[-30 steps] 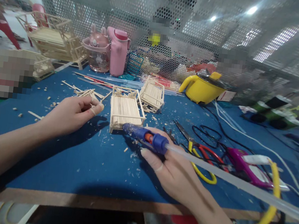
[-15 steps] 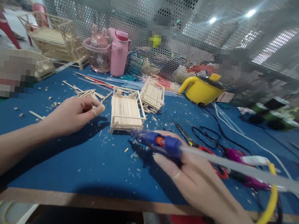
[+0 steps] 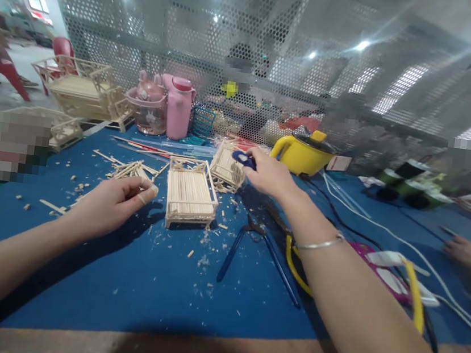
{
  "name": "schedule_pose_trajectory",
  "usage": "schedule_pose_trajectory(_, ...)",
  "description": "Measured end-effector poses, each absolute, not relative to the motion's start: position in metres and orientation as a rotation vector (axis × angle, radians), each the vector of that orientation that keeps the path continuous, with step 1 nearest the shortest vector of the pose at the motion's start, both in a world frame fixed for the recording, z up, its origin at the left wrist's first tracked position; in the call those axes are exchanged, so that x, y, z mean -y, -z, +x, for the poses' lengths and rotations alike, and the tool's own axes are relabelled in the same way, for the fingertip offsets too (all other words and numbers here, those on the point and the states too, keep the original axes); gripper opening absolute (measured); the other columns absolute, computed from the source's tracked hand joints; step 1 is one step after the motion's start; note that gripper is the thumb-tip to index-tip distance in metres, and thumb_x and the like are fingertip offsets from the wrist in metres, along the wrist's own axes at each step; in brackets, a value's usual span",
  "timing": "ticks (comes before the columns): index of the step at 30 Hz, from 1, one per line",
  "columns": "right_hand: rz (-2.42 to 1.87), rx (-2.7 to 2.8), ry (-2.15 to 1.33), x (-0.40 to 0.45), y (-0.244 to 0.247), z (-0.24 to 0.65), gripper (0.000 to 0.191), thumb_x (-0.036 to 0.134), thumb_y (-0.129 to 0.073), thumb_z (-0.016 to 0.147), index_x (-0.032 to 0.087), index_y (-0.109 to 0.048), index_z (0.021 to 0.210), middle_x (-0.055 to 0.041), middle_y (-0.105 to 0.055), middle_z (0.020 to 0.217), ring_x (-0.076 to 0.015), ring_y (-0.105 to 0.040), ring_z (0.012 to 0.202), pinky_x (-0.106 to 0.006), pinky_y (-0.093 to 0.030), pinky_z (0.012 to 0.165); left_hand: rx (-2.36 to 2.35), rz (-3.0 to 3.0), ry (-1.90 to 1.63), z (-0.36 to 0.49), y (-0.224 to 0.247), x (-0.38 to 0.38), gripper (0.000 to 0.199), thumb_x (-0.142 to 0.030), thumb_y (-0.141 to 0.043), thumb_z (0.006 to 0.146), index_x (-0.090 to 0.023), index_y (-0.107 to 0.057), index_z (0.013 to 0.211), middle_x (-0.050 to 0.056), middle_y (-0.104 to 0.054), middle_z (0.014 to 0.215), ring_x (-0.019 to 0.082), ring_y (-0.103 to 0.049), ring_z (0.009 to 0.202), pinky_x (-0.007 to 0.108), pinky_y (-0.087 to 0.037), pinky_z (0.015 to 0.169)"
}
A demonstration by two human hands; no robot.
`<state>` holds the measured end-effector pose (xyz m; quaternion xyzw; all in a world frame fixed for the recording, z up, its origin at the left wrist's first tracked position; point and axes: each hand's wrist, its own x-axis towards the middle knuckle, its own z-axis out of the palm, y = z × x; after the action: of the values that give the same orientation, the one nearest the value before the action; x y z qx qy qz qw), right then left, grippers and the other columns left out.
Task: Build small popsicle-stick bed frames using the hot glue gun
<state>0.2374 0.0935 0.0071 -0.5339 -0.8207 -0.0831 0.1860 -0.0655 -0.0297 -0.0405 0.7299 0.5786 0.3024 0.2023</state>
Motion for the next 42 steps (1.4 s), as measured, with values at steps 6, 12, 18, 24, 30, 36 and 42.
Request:
schedule_pose_trajectory(6, -1.515, 2.267, 0.259, -0.094, -0.003, 0.219, 0.044, 0.024, -0.053, 0.083, 0.01, -0.056, 0.125, -0.0173, -0.063, 0.123, -0.029, -0.059, 0.11, -0.041, -0.047, 0.092, -1.623, 1.984, -0.904, -0.066, 0.042, 0.03, 0.036, -0.046, -0.04, 0.092, -0.02, -0.06, 0.107, -0.001, -0.057, 0.068, 0.016, -0.052, 0.064, 0.027, -0.036, 0.061)
schedule_pose_trajectory(12, -0.934, 2.479, 0.207, 0.026, -0.009, 0.203, 0.015, 0.026, -0.055, 0.088, 0.022, -0.07, 0.088, -0.002, -0.07, 0.08, -0.0152, -0.064, 0.074, -0.028, -0.049, 0.072, -1.622, 1.966, -0.952, -0.065, 0.043, 0.029, 0.038, -0.038, -0.041, 0.092, -0.018, -0.052, 0.122, 0.001, -0.06, 0.08, 0.017, -0.054, 0.071, 0.029, -0.04, 0.068)
schedule_pose_trajectory(18, -0.938, 2.898, -0.105, 0.054, 0.018, 0.184, 0.023, 0.019, -0.053, 0.09, 0.024, -0.074, 0.099, -0.0006, -0.073, 0.083, -0.0121, -0.066, 0.07, -0.023, -0.044, 0.06, -1.549, 1.946, -0.974, -0.062, 0.048, 0.029, 0.044, -0.039, -0.045, 0.09, -0.018, -0.045, 0.129, 0.004, -0.062, 0.093, 0.015, -0.055, 0.067, 0.03, -0.043, 0.065)
schedule_pose_trajectory(24, -0.984, 2.932, -0.086, 0.045, 0.021, 0.177, 0.015, 0.021, -0.058, 0.087, 0.02, -0.071, 0.079, -0.0012, -0.071, 0.077, -0.0133, -0.064, 0.068, -0.024, -0.043, 0.06, -1.536, 1.976, -0.975, -0.064, 0.051, 0.028, 0.047, -0.037, -0.049, 0.086, -0.017, -0.045, 0.128, 0.004, -0.063, 0.096, 0.015, -0.056, 0.068, 0.03, -0.045, 0.068)
schedule_pose_trajectory(30, -1.116, 2.28, -0.153, 0.049, 0.025, 0.165, 0.011, 0.021, -0.061, 0.085, 0.021, -0.071, 0.08, 0.0015, -0.074, 0.077, -0.011, -0.065, 0.065, -0.022, -0.047, 0.064, -1.452, 2.013, -0.939, -0.061, 0.05, 0.031, 0.048, -0.029, -0.049, 0.085, -0.018, -0.043, 0.131, 0.004, -0.063, 0.096, 0.015, -0.059, 0.074, 0.031, -0.046, 0.071)
schedule_pose_trajectory(36, -1.189, 2.08, -0.157, 0.042, 0.045, 0.153, 0.014, 0.026, -0.063, 0.084, 0.022, -0.076, 0.087, 0.0014, -0.076, 0.073, -0.012, -0.065, 0.057, -0.023, -0.05, 0.058, -1.375, 2.034, -0.908, -0.057, 0.049, 0.036, 0.059, -0.015, -0.049, 0.078, -0.016, -0.037, 0.136, 0.005, -0.063, 0.104, 0.015, -0.058, 0.078, 0.029, -0.047, 0.071)
schedule_pose_trajectory(42, -1.172, 2.083, -0.193, 0.04, 0.05, 0.15, 0.017, 0.027, -0.06, 0.087, 0.023, -0.075, 0.093, -0.0007, -0.077, 0.089, -0.0176, -0.072, 0.078, -0.028, -0.055, 0.075, -1.304, 2.039, -0.902, -0.057, 0.051, 0.038, 0.062, -0.014, -0.05, 0.077, -0.016, -0.035, 0.137, 0.007, -0.063, 0.105, 0.016, -0.06, 0.081, 0.031, -0.049, 0.074)
